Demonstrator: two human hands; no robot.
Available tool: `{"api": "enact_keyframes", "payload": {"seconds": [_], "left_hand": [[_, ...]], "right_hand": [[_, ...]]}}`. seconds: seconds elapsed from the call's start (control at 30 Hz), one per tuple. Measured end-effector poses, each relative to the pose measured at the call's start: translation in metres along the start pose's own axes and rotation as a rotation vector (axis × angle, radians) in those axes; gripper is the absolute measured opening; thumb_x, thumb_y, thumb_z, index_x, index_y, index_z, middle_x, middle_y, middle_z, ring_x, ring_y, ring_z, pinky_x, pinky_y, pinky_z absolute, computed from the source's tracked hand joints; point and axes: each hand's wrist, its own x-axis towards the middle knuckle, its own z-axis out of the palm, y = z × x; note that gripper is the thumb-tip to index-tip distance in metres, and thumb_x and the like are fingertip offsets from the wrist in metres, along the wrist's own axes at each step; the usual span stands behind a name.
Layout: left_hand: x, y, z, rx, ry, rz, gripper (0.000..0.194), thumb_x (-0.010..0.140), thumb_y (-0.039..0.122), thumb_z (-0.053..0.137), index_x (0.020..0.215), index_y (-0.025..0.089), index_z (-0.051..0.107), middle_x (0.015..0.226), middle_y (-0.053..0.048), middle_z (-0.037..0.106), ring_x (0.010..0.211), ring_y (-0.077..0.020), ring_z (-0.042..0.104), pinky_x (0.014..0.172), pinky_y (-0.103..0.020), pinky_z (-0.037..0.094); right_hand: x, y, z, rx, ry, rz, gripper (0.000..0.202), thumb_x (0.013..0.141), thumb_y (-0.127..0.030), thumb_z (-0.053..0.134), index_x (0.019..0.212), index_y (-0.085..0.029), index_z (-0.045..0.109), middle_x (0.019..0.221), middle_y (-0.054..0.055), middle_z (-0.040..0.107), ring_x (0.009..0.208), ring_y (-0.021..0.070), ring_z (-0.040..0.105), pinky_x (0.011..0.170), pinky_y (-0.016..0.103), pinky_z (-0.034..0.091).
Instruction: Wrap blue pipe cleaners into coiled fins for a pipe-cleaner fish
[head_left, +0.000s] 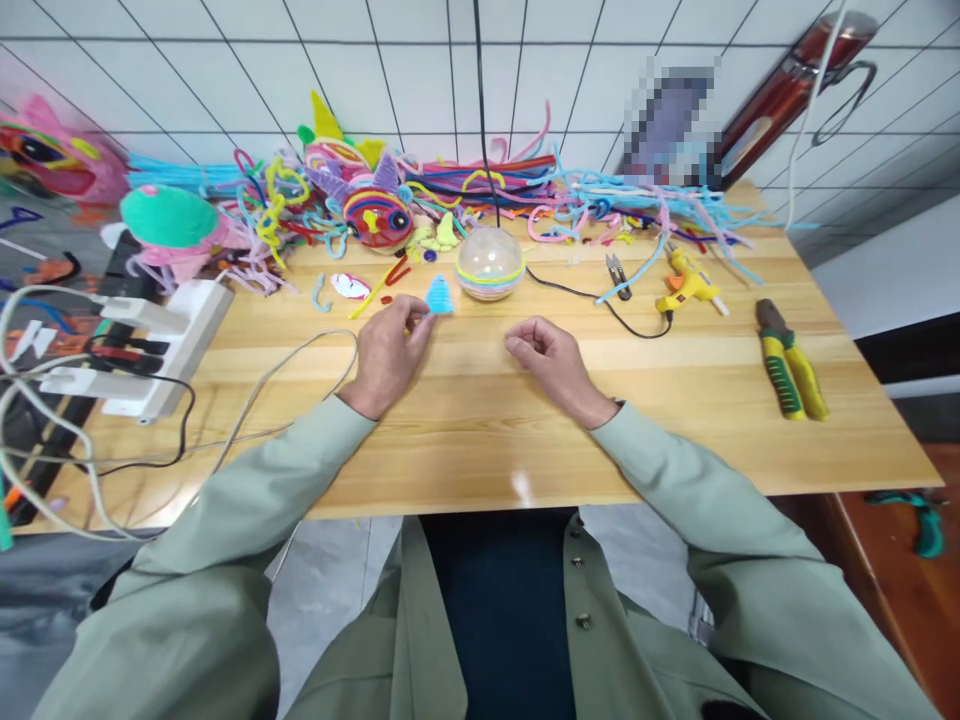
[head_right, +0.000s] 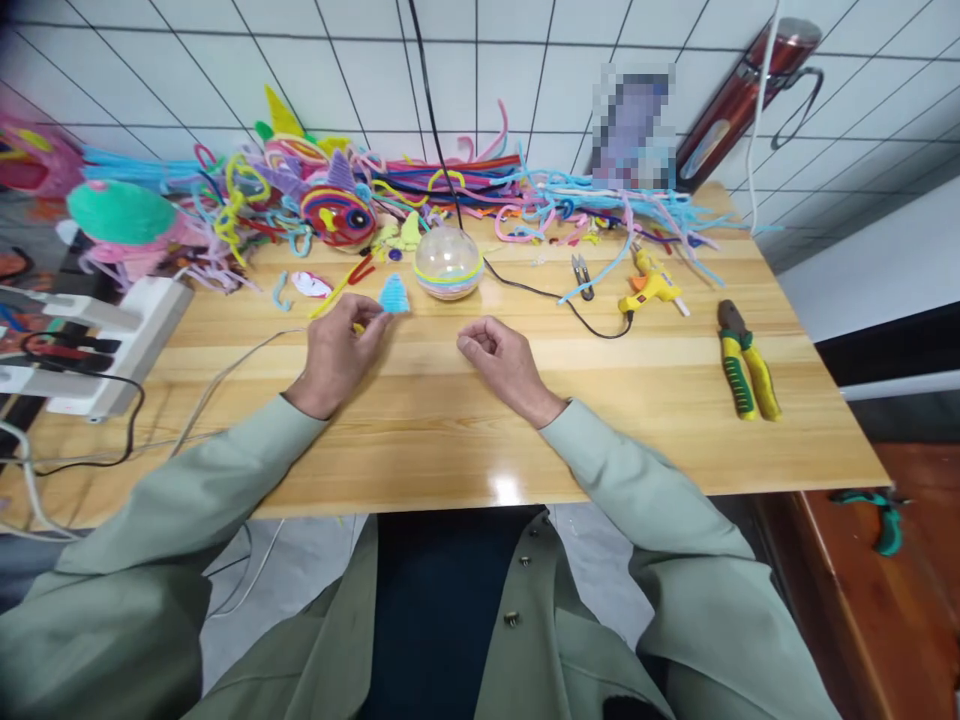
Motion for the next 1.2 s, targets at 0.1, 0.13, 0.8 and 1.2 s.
{"api": "enact_keyframes", "payload": {"seconds": [0.1, 0.13, 0.8, 1.2], "left_hand": [[0.005, -0.011, -0.002, 0.115, -0.112, -0.004, 0.024, 0.095, 0.037, 0.079, 0.114, 0.024, 0.073, 0.087, -0.004, 0.076, 0.088, -0.0281, 0.071, 0.086, -0.040, 0.053], [0.006, -0.014, -0.002, 0.143, -0.129, 0.001, 0.033, 0.093, 0.040, 0.081, 0.121, 0.024, 0.074, 0.087, -0.005, 0.075, 0.090, -0.0299, 0.071, 0.088, -0.041, 0.053], [0.011, -0.029, 0.008, 0.240, -0.238, 0.119, 0.052, 0.108, 0.038, 0.056, 0.156, 0.020, 0.067, 0.164, -0.018, 0.069, 0.158, -0.0383, 0.056, 0.133, -0.060, 0.036], [-0.005, -0.015, 0.004, 0.449, -0.572, 0.195, 0.087, 0.114, 0.064, 0.033, 0.177, 0.005, 0.040, 0.187, -0.031, 0.030, 0.178, -0.0429, 0.027, 0.142, -0.067, 0.016]], "right_hand": [[0.001, 0.000, -0.001, -0.056, -0.015, -0.038, 0.026, 0.085, -0.047, 0.076, 0.086, -0.021, 0.072, 0.067, -0.006, 0.056, 0.065, 0.0131, 0.045, 0.066, 0.030, 0.040], [0.001, 0.000, -0.001, -0.073, -0.013, -0.052, 0.025, 0.086, -0.046, 0.075, 0.084, -0.021, 0.072, 0.066, -0.006, 0.056, 0.065, 0.0132, 0.044, 0.065, 0.030, 0.039], [0.003, 0.007, 0.002, -0.203, -0.064, -0.160, 0.018, 0.092, -0.036, 0.067, 0.084, -0.021, 0.072, 0.075, 0.000, 0.072, 0.066, 0.0146, 0.053, 0.068, 0.030, 0.042], [0.002, 0.002, 0.017, -0.463, -0.146, -0.147, 0.008, 0.100, -0.020, 0.071, 0.094, -0.021, 0.075, 0.092, 0.000, 0.079, 0.080, 0.0144, 0.064, 0.076, 0.027, 0.041]]}}
